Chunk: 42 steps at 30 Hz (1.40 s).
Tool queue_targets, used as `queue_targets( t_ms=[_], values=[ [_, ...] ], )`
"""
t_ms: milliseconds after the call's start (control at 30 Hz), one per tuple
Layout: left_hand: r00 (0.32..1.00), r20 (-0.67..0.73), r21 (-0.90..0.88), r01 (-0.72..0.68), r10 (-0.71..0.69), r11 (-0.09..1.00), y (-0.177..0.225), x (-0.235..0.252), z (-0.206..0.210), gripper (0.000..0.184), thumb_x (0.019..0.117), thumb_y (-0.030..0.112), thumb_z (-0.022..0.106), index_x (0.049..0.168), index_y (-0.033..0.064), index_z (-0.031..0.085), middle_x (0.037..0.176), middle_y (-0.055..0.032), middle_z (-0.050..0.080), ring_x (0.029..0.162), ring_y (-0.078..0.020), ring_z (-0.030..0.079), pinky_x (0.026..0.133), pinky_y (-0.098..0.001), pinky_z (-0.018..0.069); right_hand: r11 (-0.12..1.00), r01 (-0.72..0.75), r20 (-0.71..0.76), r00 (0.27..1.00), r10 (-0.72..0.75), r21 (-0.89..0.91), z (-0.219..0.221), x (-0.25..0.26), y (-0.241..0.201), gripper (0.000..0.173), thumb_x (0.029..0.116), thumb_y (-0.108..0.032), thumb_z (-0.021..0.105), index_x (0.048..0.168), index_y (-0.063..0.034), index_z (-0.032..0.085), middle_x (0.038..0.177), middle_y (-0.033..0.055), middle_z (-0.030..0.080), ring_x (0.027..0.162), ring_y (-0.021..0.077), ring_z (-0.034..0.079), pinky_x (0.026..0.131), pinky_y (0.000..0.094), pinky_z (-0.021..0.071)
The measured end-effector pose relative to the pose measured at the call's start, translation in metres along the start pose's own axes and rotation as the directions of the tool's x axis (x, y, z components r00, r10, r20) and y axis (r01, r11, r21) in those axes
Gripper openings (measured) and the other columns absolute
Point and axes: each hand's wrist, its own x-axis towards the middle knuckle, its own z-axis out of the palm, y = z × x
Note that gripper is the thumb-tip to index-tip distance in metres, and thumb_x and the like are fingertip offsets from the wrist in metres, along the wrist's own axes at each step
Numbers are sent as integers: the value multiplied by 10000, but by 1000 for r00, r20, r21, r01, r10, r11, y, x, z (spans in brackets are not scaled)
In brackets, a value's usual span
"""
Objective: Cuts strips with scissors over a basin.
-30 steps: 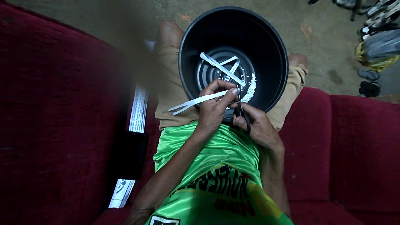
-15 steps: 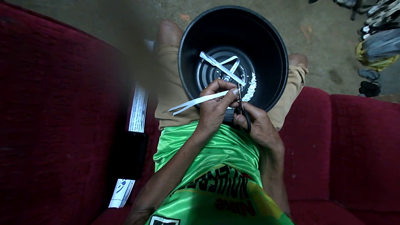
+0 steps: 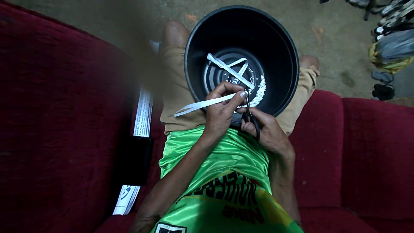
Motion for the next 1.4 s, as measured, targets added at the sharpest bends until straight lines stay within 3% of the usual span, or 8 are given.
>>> queue_targets(
  t_ms=[133,333,567,667,900,1067,1167,1400],
  values=[
    [999,4,17,35,-35,999,3,-4,3,66,989,11,632,1052,29,628,908,-67,665,747,-124,674,688,-264,613,1000,18,-16,1000,-18,-24,0,1,-1,518,997,-541,581,1252,-95,642,744,-41,569,558,45,493,483,210,442],
    [1000,16,-47,-9,10,999,-5,4,0,54,974,-29,629,1027,-27,621,869,-100,672,727,-152,679,681,-291,618,999,21,-31,999,-22,-32,0,1,-1,434,1024,-456,573,1247,-91,646,752,-29,593,557,51,507,484,215,454],
    [1000,17,-35,-4,4,999,-5,3,0,68,970,-23,635,1036,-24,619,893,-98,672,748,-158,687,695,-306,629,1000,19,-19,1000,-19,-23,0,1,-1,504,1002,-519,584,1265,-92,641,746,-39,573,568,43,497,495,216,450],
    [1000,10,5,25,-25,1000,1,-2,3,66,982,0,631,1045,15,624,900,-76,668,737,-127,676,680,-264,612,999,26,-20,999,-27,-23,0,1,-1,506,1006,-530,573,1242,-88,643,748,-36,572,567,43,497,497,211,449],
    [999,20,6,34,-34,999,3,-4,3,65,991,2,622,1052,21,622,889,-72,661,732,-125,669,688,-261,607,999,22,-50,998,-24,-26,1,1,-2,430,1027,-448,575,1255,-91,650,742,-36,578,559,42,501,491,206,451],
    [995,84,54,49,-54,997,5,0,-5,133,979,-14,628,1108,11,609,905,-73,670,749,-145,691,734,-312,635,999,-1,-71,997,-2,-33,-1,0,-4,407,1033,-429,569,1253,-96,651,746,-26,603,555,55,521,486,217,470],
    [992,129,-4,20,-19,1000,-1,10,-12,167,960,-51,632,1125,-52,599,886,-118,693,758,-200,719,763,-374,650,1000,-1,-78,997,1,7,-1,0,-2,379,1029,-391,588,1256,-93,649,736,-19,597,540,67,508,469,224,457],
    [991,136,-14,5,-3,1000,-2,12,-15,112,973,-34,625,1083,-53,620,870,-129,709,775,-210,725,795,-394,641,999,-26,-96,995,28,19,-1,0,-3,393,1026,-401,589,1277,-103,645,738,-16,589,532,73,498,461,231,451]
  ],
)
